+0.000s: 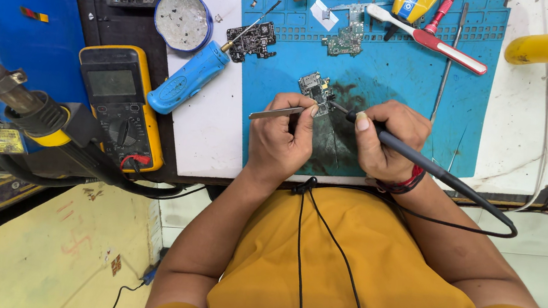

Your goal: The person solders components on a small circuit board at a workbench, holding the board with tweezers in one hand and a soldering iron in the other, repositioning the board and working on different points across its surface throughout the clip.

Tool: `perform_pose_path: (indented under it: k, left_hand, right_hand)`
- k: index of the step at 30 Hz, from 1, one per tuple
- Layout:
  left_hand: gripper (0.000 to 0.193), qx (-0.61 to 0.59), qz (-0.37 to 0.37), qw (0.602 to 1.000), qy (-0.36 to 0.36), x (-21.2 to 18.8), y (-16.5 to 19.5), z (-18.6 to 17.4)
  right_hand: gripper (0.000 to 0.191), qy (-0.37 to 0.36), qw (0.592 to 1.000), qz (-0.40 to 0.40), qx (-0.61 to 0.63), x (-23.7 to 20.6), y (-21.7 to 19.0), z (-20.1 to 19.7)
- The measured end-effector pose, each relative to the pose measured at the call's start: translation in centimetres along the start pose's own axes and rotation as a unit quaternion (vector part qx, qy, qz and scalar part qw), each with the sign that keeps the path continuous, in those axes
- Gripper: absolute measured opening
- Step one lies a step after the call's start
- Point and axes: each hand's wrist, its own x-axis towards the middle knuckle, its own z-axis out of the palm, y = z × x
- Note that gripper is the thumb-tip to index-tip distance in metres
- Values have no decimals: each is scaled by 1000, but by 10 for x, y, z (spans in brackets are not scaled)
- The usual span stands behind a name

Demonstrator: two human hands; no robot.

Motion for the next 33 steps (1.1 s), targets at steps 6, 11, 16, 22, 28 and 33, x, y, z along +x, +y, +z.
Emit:
perform_pose_path:
  k: [6,11,16,22,28,33]
  left_hand:
    - [3,1,0,1000,-1,0,0,0]
    - [4,6,0,1000,-1,0,2,0]
    - [4,0,4,1000,2,0,2,-1]
    - [3,0,-6,1000,-6,0,1,-1]
    - [3,2,10,1000,-3,0,1,-1]
    - [3,1,5,1000,-2,0,1,0]
  right_hand:
    - [16,-7,1000,3,0,0,0,-1]
    - [16,1,1000,-7,-1,0,1,-1]
    - [16,-2,1000,-2,-5,0,-1,-1]
    - [15,-1,1000,-7,7,0,0,-1]
    - [15,-4,1000,-8,10,-1,1,-1]
    - [15,-1,1000,-4,7,-1,1,0]
